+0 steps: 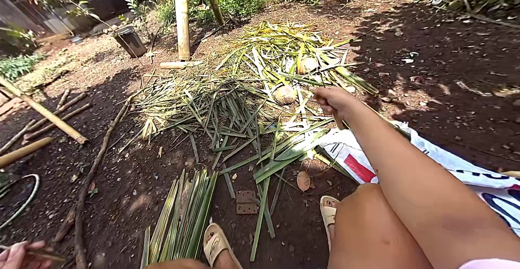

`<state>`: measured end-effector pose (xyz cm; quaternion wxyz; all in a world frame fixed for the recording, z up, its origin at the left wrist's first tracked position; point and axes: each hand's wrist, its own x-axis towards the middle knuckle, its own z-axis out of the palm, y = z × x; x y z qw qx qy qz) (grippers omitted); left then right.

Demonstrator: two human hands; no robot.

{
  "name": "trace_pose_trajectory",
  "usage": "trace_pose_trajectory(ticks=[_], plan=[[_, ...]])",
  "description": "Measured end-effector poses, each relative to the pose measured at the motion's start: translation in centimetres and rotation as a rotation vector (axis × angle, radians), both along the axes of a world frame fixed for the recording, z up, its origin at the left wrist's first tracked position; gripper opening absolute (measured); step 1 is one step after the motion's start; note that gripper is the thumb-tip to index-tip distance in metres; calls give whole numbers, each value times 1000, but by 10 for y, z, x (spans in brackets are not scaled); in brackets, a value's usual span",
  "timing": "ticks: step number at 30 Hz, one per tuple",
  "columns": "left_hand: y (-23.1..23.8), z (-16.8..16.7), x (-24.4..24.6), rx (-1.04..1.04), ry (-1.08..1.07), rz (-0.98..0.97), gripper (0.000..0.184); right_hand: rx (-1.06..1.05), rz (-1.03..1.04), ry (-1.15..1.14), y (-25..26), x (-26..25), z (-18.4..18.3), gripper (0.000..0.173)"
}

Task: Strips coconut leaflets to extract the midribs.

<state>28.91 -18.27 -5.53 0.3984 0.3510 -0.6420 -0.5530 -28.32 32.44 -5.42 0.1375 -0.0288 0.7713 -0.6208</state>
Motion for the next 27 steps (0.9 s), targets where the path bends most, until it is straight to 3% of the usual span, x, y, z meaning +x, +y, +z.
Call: trace_pose_trajectory(ticks=[2,4,5,8,10,12,14,19,24,27], plan=[[48,28,-92,89,-7,36,11,440,190,89,-27,1,-29,28],[110,52,-173,142,-26,-51,8,521,403,80,-54,18,-34,69],[133,55,-204,169,-13,-122,8,487,472,51,-67,32,-30,78],[185,40,-274,225,37,-327,11,203,588,11,-93,76,-15,40],[213,24,-304,285,77,-413,14,34,711,-46,-103,99,-5,39],[236,12,-322,345,118,-467,15,-2,823,8,-111,113,-1,47],[248,6,-334,374,137,-499,14,82,807,112,-113,120,2,42],[237,13,-345,215,82,-482,17,254,692,296,-95,89,-5,27],[227,14,-345,119,109,-468,14,430,524,485,-79,61,-18,25],[227,7,-345,9,110,-422,14,533,356,581,-81,66,-13,34]])
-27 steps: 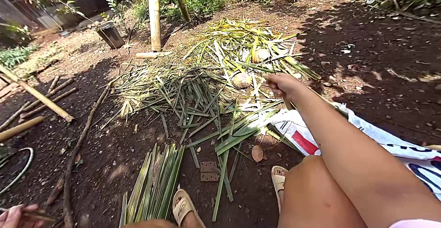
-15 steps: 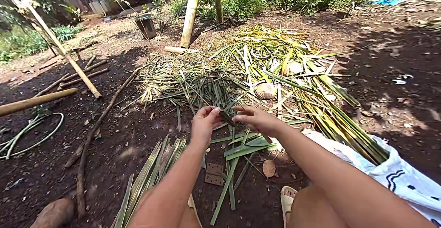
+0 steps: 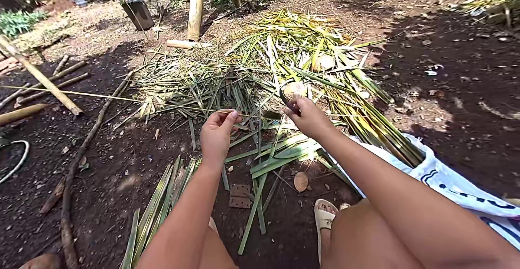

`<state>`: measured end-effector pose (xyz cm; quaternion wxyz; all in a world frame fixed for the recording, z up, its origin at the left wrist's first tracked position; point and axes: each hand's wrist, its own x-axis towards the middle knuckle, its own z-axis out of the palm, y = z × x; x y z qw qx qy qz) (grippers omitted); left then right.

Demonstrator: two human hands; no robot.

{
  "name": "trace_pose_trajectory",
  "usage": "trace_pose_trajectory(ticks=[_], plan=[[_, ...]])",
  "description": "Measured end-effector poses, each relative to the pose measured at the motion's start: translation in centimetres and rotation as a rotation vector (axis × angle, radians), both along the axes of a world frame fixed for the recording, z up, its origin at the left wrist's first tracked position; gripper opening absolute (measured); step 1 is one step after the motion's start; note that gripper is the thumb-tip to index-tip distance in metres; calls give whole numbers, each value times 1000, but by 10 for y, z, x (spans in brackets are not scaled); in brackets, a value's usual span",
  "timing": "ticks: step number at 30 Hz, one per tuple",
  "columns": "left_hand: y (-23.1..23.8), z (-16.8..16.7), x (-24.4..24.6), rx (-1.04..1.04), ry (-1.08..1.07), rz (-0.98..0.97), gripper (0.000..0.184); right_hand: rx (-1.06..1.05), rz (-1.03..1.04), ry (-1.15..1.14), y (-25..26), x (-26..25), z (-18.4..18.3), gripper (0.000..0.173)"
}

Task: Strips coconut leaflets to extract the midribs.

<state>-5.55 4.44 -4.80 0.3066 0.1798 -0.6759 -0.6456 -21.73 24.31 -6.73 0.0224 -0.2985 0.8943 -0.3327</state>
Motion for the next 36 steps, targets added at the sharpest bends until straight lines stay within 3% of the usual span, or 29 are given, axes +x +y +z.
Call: trace_pose_trajectory(ticks=[2,5,10,15,22,27,29,31,34,36], plan=[[3,-5,0,-106,32,21,16,12,-10,8,-5,13,12,32],[10,-13,0,-238,119,2,16,103,130,-183,-15,33,24,36],[22,-21,0,-304,336,-48,16,135,154,-311,-32,49,23,32],[23,-15,7,-332,392,-45,17,226,31,-276,-34,16,3,34],[20,-30,5,-465,287,20,15,392,-28,-363,-40,-30,-25,37],[6,-9,13,-527,435,79,16,723,-86,-422,-29,-45,-51,32],[-1,-14,12,-542,392,100,16,675,-57,-443,-26,-51,-49,36],[-4,-23,10,-552,343,103,16,450,-25,-446,-29,-49,-39,43],[-2,-30,7,-578,328,60,17,139,106,-335,-39,-11,-8,41],[2,-31,6,-622,336,22,17,37,203,-280,-43,22,8,36]])
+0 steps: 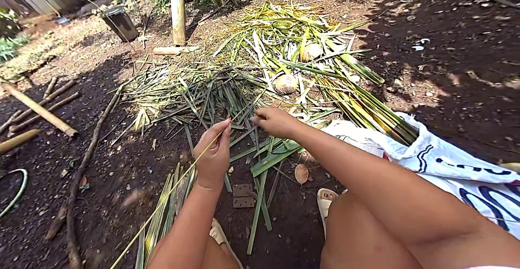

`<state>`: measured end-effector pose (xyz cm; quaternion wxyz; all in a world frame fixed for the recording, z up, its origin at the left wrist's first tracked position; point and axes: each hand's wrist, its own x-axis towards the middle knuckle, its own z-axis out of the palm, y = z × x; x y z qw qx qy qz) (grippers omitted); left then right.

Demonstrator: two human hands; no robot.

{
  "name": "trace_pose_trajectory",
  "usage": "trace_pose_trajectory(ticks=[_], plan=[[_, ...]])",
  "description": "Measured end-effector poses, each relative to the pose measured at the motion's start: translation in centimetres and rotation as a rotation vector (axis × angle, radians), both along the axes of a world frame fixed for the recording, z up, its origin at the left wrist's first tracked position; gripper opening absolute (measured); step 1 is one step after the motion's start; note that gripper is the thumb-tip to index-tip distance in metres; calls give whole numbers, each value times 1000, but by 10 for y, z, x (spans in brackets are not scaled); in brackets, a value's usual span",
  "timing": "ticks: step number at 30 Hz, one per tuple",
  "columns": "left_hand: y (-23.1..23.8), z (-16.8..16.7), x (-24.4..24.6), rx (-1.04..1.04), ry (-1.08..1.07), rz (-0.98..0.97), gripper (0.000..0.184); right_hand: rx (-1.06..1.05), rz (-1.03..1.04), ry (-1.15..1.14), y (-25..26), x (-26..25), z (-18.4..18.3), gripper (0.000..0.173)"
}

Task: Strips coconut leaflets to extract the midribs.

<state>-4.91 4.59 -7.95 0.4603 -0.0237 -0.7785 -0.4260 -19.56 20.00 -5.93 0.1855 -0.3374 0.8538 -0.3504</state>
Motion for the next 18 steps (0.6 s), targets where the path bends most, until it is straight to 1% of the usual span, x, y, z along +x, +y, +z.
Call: trace_pose_trajectory(ticks=[2,4,6,8,10,11,12,13,14,16,18], plan=[[4,1,0,-82,25,-41,17,22,73,-19,-2,15,11,34],[6,4,4,-144,64,-89,18,107,69,-37,-1,7,11,35],[6,9,10,-152,101,-134,20,232,3,-72,5,-22,-2,40],[3,13,13,-130,147,-153,21,316,-118,-99,17,-58,-28,41],[-1,18,16,-103,177,-156,22,358,-241,-146,32,-82,-47,42],[-3,20,17,-87,184,-154,23,326,-286,-183,38,-85,-49,41],[-5,21,16,-66,184,-154,23,239,-316,-228,41,-84,-47,41],[-5,21,16,-41,177,-150,23,94,-328,-303,43,-79,-41,40],[-5,19,14,-12,170,-145,22,-81,-322,-418,42,-69,-33,40],[-2,16,11,58,149,-137,20,-434,-304,-710,36,-41,-13,48],[2,12,8,125,125,-139,20,-663,-151,-855,29,-14,-1,47]])
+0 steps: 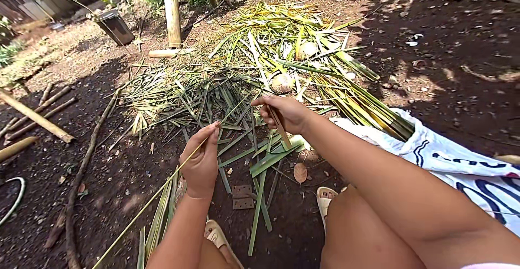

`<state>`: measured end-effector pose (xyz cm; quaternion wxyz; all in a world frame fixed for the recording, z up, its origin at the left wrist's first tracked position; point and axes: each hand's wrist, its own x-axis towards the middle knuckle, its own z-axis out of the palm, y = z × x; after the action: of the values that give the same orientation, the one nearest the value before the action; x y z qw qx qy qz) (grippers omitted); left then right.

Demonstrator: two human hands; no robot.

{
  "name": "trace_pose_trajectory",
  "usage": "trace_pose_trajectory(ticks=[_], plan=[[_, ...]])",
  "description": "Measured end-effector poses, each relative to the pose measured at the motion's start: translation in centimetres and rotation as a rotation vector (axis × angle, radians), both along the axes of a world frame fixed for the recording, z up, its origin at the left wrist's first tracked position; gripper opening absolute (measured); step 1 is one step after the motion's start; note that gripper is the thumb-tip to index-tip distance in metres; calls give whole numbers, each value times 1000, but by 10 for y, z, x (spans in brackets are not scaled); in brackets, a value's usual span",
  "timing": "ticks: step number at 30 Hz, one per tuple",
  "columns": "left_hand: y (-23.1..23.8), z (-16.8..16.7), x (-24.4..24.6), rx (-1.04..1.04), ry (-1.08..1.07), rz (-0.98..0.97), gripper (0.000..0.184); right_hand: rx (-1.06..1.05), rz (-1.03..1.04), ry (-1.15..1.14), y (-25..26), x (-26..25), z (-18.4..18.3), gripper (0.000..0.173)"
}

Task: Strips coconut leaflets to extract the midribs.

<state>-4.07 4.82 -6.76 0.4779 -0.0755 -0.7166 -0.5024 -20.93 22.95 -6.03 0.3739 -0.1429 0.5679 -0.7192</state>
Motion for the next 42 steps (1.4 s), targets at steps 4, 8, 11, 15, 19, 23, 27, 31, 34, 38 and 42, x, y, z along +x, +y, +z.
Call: trace_pose_trajectory(ticks=[4,8,11,15,19,23,27,31,34,38,42], plan=[[7,-4,-3,45,-8,-41,20,-256,314,-129,-11,27,17,35],[13,-2,0,147,-17,-80,19,-305,529,-156,-14,28,12,35],[13,1,2,225,-19,-110,16,-293,456,-169,-12,24,13,34],[8,6,5,231,-1,-106,16,-318,322,-198,-2,5,12,34],[-2,16,8,262,64,-76,16,-249,-46,-250,15,-28,13,36],[-10,22,10,284,-46,-86,17,-22,-256,-95,26,-40,16,32],[-7,18,6,395,-200,-137,15,165,14,249,17,-13,9,33],[-6,23,2,601,-192,-71,13,231,133,277,-1,14,9,23],[-4,26,0,696,-191,-40,14,213,156,191,-12,33,8,22],[3,24,1,714,-248,-46,17,165,212,94,-16,51,10,21],[10,20,2,692,-312,-84,16,75,263,-65,-17,58,9,22]])
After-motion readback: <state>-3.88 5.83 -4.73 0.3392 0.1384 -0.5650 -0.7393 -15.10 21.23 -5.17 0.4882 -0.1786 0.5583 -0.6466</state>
